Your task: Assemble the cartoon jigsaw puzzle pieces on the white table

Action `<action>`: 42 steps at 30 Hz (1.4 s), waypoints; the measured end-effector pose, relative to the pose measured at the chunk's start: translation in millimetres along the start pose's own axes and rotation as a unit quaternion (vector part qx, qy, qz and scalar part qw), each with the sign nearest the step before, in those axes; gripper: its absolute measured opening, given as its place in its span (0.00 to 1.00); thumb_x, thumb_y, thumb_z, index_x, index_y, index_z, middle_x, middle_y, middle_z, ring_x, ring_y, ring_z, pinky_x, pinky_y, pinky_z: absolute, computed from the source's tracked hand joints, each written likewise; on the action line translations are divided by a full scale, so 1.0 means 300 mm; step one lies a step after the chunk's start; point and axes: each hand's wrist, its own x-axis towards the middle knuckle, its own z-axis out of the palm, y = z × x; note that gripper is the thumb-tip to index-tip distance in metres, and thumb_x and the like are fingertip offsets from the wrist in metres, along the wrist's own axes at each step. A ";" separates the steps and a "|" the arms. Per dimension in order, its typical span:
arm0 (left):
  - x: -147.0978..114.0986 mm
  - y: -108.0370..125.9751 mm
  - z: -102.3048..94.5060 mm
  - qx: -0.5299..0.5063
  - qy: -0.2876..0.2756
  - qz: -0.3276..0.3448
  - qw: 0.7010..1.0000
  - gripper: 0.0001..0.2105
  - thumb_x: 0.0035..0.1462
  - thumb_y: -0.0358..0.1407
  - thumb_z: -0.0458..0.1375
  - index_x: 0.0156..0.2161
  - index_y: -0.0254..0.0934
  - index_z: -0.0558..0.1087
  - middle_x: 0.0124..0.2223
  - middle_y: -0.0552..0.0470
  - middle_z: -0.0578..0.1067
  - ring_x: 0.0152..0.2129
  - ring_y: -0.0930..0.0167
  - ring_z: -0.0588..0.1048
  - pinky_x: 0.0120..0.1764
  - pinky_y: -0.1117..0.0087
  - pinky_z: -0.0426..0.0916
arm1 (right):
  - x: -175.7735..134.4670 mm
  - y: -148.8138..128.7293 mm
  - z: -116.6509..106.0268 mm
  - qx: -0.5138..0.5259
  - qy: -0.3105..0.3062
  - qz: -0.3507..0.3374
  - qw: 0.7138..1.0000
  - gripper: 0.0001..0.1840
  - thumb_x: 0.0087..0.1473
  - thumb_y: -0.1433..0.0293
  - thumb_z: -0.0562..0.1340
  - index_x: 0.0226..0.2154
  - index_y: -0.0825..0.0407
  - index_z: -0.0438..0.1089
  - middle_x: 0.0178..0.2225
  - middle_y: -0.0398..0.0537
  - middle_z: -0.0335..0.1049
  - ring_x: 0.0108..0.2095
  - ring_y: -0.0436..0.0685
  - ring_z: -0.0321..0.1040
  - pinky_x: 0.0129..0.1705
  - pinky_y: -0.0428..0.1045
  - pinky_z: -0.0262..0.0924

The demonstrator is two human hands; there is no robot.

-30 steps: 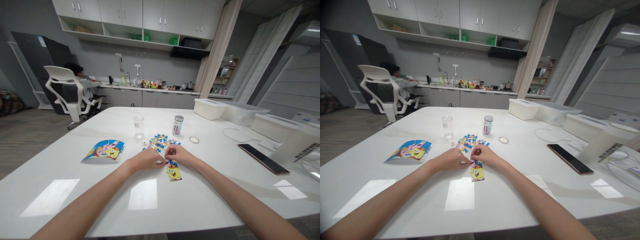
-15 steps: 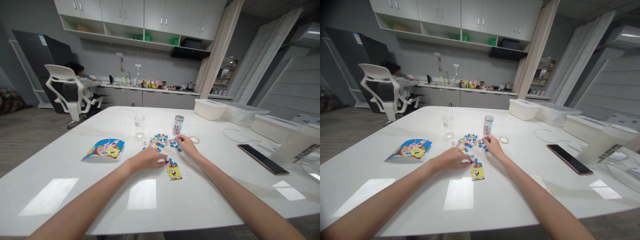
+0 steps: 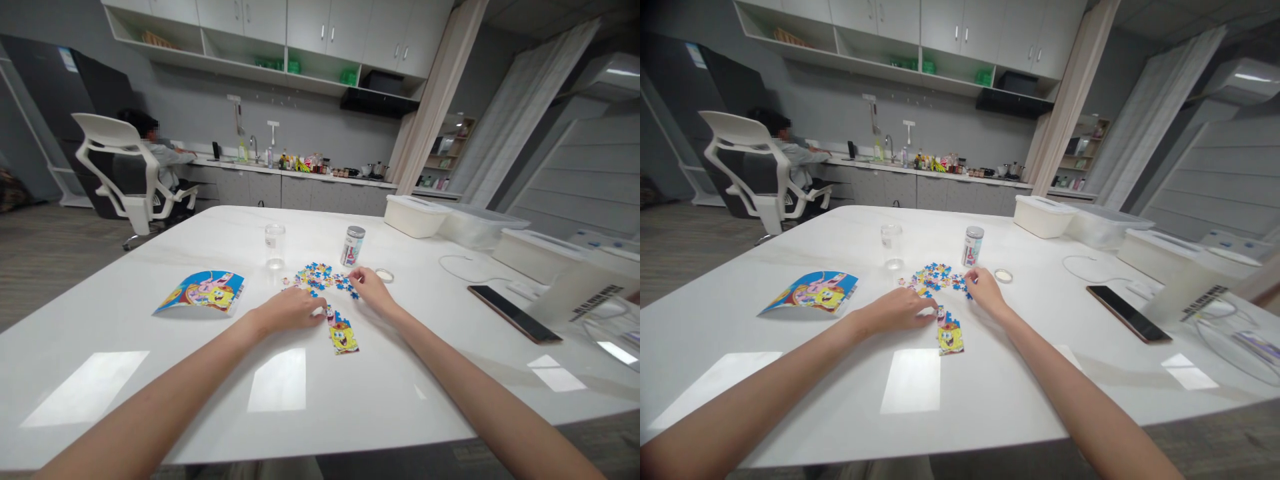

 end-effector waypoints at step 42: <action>-0.001 -0.012 -0.010 0.105 -0.030 -0.178 0.978 0.16 0.61 0.38 0.46 0.42 0.30 0.73 0.33 0.39 0.78 0.32 0.58 0.78 0.32 0.63 0.70 | -0.012 -0.006 -0.017 -0.003 -0.045 -0.110 0.993 0.04 0.47 0.76 0.64 0.30 0.52 0.71 0.38 0.49 0.70 0.42 0.56 0.68 0.49 0.53 0.60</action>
